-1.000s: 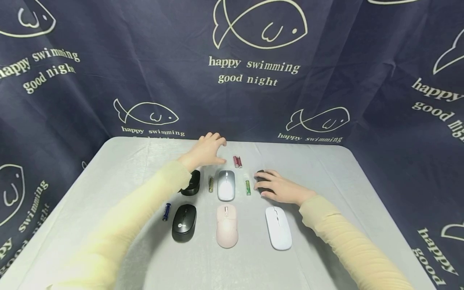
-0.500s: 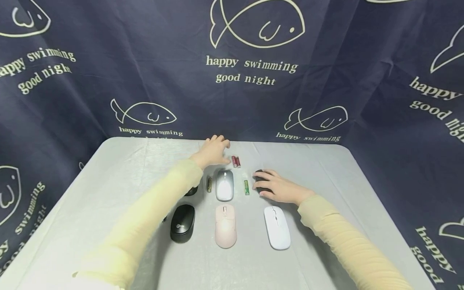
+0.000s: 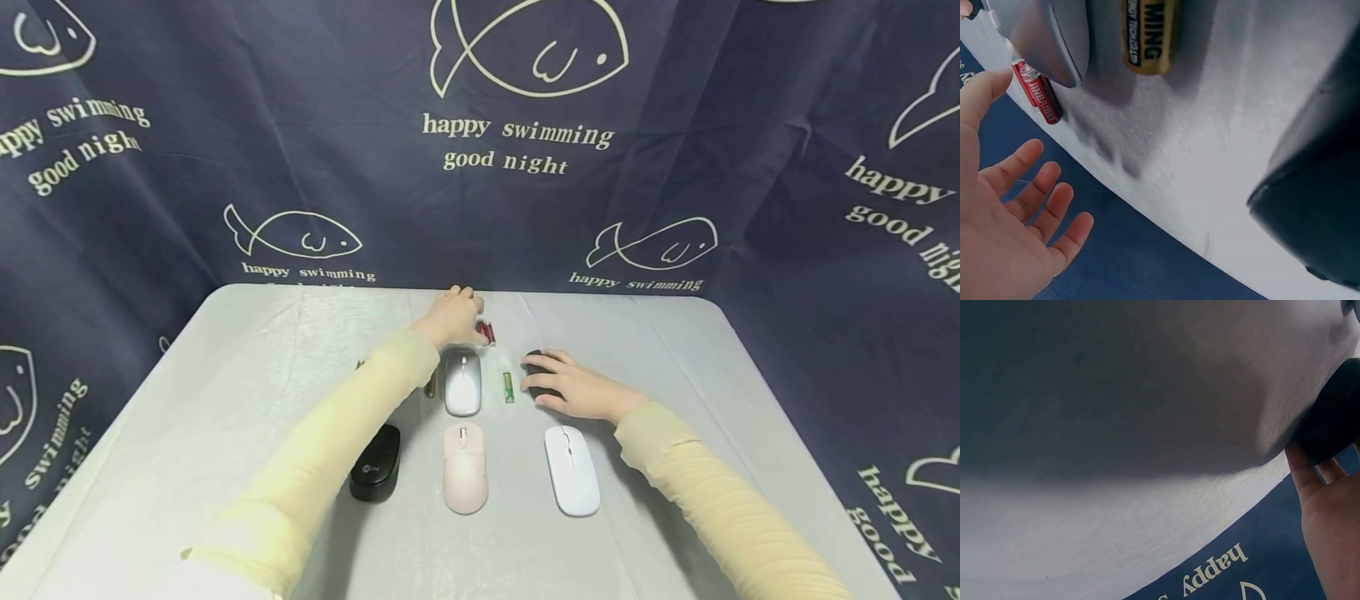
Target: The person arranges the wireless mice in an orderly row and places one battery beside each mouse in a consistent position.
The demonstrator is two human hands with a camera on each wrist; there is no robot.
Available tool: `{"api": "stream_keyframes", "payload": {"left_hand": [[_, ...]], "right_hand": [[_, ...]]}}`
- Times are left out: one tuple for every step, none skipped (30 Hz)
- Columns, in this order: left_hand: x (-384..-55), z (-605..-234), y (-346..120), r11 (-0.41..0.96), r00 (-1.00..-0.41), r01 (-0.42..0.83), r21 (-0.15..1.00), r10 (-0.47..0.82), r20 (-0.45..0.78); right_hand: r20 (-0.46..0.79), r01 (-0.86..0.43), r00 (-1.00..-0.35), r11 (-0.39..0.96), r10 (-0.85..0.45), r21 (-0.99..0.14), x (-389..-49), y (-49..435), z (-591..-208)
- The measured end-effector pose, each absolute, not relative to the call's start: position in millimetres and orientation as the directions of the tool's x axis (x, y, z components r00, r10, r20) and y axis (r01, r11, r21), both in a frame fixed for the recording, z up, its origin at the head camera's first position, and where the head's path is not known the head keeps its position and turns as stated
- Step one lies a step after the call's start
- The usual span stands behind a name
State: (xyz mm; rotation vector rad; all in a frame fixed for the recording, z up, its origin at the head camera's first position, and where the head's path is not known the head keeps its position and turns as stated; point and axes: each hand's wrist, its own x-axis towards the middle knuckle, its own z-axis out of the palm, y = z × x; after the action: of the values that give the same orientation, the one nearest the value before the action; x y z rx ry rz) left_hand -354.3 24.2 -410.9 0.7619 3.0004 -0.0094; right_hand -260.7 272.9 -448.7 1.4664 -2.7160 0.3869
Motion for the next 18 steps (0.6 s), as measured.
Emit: {"api": "stream_keyframes", "payload": {"left_hand": [[-354,-411,25,0.881,-0.879,0.474,0.002,0.474,-0.050],[-354,-412,26,0.882,-0.881,0.470,-0.001,0.470,-0.053],[-354,-412,26,0.884,-0.883,0.467,-0.005,0.466,-0.059],[-354,-413,27,0.886,-0.885,0.463,-0.005,0.462,-0.063],[-354,-413,28,0.888,-0.886,0.460,-0.006,0.459,-0.067],[-354,-414,28,0.889,-0.887,0.459,-0.004,0.457,-0.071],[-354,-414,28,0.889,-0.887,0.457,-0.003,0.456,-0.075],[-354,-415,29,0.890,-0.887,0.456,-0.003,0.455,-0.078],[-354,-416,29,0.890,-0.888,0.455,-0.003,0.453,-0.082],[-354,-416,29,0.891,-0.888,0.454,-0.002,0.452,-0.084],[-354,-417,29,0.892,-0.889,0.451,-0.004,0.449,-0.088],[-354,-418,29,0.893,-0.890,0.449,-0.004,0.447,-0.089],[-354,-419,30,0.895,-0.891,0.446,-0.006,0.444,-0.091],[-354,-420,30,0.896,-0.892,0.444,-0.006,0.442,-0.093],[-354,-421,30,0.897,-0.893,0.443,-0.008,0.440,-0.093],[-354,-422,30,0.897,-0.894,0.441,-0.005,0.439,-0.093],[-355,-422,30,0.898,-0.894,0.440,-0.005,0.438,-0.092],[-355,-422,30,0.898,-0.894,0.441,-0.005,0.439,-0.089]], "right_hand": [[0.143,-0.827,-0.556,0.526,-0.819,-0.200,-261,273,-449],[0.142,-0.827,-0.555,0.526,-0.819,-0.199,-261,273,-449],[0.144,-0.827,-0.556,0.526,-0.819,-0.197,-261,273,-449],[0.145,-0.829,-0.554,0.525,-0.820,-0.195,-261,273,-449],[0.147,-0.829,-0.553,0.524,-0.820,-0.194,-261,273,-449],[0.151,-0.830,-0.552,0.523,-0.820,-0.194,-262,273,-450],[0.152,-0.831,-0.550,0.521,-0.821,-0.192,-262,274,-450],[0.154,-0.831,-0.551,0.522,-0.820,-0.192,-262,274,-450],[0.156,-0.832,-0.550,0.521,-0.821,-0.190,-262,274,-451],[0.155,-0.833,-0.548,0.520,-0.822,-0.191,-262,274,-451],[0.155,-0.833,-0.548,0.520,-0.822,-0.189,-262,274,-451],[0.155,-0.834,-0.547,0.520,-0.822,-0.188,-263,274,-451],[0.153,-0.833,-0.549,0.520,-0.822,-0.189,-263,274,-451],[0.155,-0.834,-0.547,0.519,-0.823,-0.189,-263,274,-452],[0.157,-0.835,-0.544,0.516,-0.824,-0.189,-263,275,-452],[0.159,-0.836,-0.544,0.515,-0.824,-0.189,-263,275,-452],[0.161,-0.837,-0.543,0.514,-0.824,-0.188,-263,275,-452],[0.166,-0.838,-0.541,0.512,-0.824,-0.189,-263,275,-452]]}}
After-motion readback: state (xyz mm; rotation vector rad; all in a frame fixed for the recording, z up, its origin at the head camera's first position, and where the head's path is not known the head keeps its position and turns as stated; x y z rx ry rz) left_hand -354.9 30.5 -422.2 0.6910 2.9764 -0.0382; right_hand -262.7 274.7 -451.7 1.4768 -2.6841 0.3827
